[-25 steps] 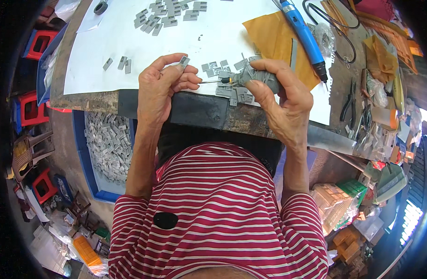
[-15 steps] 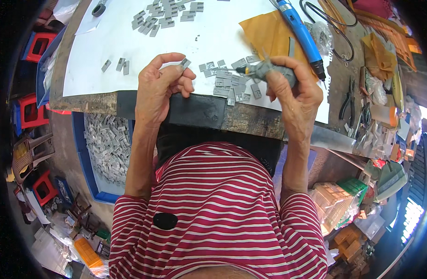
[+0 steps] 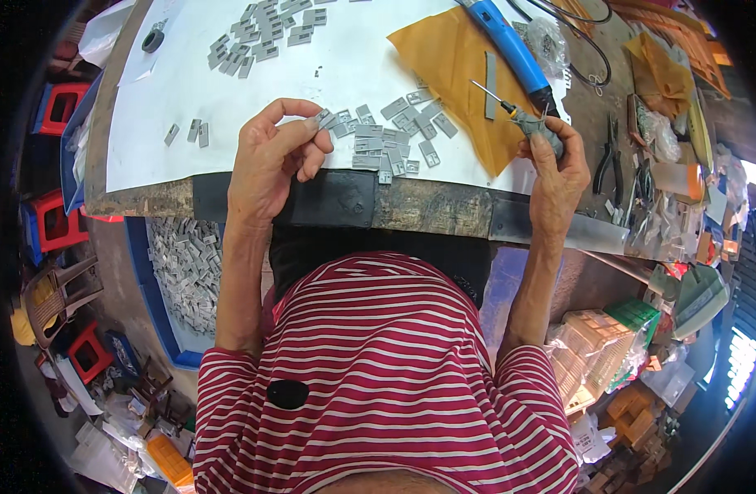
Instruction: Manually assembling small metal and plastic components using electric and manual screwdrivers at a workshop bench.
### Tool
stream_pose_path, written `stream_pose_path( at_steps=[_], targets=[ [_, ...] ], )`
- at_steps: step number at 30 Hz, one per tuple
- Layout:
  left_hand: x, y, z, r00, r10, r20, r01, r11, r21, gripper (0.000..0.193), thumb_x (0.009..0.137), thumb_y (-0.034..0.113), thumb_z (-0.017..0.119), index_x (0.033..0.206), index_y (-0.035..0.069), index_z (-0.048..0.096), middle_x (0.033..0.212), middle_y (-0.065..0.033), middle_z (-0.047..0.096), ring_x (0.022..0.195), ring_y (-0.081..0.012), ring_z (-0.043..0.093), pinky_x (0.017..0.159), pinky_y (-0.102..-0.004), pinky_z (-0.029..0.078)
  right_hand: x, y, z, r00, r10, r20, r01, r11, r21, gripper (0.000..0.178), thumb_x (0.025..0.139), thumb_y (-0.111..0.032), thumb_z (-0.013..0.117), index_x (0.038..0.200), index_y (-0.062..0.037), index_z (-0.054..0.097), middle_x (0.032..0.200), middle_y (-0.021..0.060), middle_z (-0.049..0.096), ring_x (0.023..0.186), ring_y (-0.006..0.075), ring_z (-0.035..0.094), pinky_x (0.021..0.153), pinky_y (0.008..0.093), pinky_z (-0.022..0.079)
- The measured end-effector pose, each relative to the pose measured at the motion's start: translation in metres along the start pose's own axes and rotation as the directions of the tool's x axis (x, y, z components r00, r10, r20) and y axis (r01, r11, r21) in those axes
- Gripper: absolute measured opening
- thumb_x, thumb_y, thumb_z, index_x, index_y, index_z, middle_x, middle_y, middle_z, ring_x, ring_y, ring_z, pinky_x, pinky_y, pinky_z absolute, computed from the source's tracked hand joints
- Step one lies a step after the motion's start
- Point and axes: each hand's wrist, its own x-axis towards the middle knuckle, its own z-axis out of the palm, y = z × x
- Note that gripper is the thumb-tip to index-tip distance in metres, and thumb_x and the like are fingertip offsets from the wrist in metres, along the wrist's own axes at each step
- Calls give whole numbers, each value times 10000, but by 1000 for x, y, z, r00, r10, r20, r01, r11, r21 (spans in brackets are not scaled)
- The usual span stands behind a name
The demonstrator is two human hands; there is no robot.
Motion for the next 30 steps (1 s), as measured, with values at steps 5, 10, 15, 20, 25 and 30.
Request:
stream_pose_path(
  at_steps=[5, 10, 15, 20, 25, 30],
  targets=[
    [1, -2, 7, 1000, -13, 23, 12, 999, 41, 158, 830, 34, 531, 954, -61, 507, 675, -123, 608, 470, -99, 528, 395, -189, 375, -8, -8, 4, 997, -33, 66, 32, 999, 14, 264, 840, -77, 608, 1071, 26, 529, 871, 70, 593, 744, 117, 581, 706, 236, 470],
    [0, -9, 16, 1000, 4, 8, -5, 997, 74, 177, 845, 85, 526, 966, -44, 537, 736, -115, 620, 516, -110, 539, 458, -200, 403, -27, -30, 41, 972, -105, 209, 110, 994, -10, 255, 823, -17, 599, 1066, 12, 528, 960, 70, 564, 801, 124, 572, 737, 235, 457],
    [0, -13, 18, 1000, 26, -9, -25, 1000, 8, 180, 833, 55, 514, 951, -82, 513, 733, -154, 618, 525, -133, 579, 459, -202, 440, -38, -40, 59, 930, -213, 299, 243, 968, -67, 262, 795, 26, 600, 1045, 18, 522, 1056, 91, 513, 954, 161, 514, 821, 245, 411],
    [0, -17, 17, 998, 51, -39, -52, 998, -29, 182, 835, 63, 523, 951, -76, 507, 754, -172, 624, 547, -150, 597, 467, -208, 456, -42, -41, 66, 874, -343, 345, 403, 908, -118, 285, 768, 36, 615, 1039, 16, 528, 1054, 122, 516, 980, 207, 515, 855, 282, 404],
    [0, -17, 16, 998, 53, -46, -55, 998, -44, 191, 839, 78, 538, 952, -71, 497, 767, -188, 623, 573, -167, 616, 489, -225, 489, -42, -40, 70, 850, -388, 357, 467, 868, -168, 289, 743, 28, 637, 1018, 11, 546, 1018, 136, 541, 944, 232, 537, 830, 295, 419],
    [0, -18, 14, 998, 39, -46, -41, 998, -39, 189, 845, 74, 532, 972, -61, 496, 789, -194, 626, 591, -177, 621, 505, -237, 492, -42, -41, 72, 841, -403, 360, 486, 856, -177, 291, 737, 25, 643, 1012, 9, 552, 1004, 140, 550, 928, 235, 546, 820, 295, 424]
  ],
)
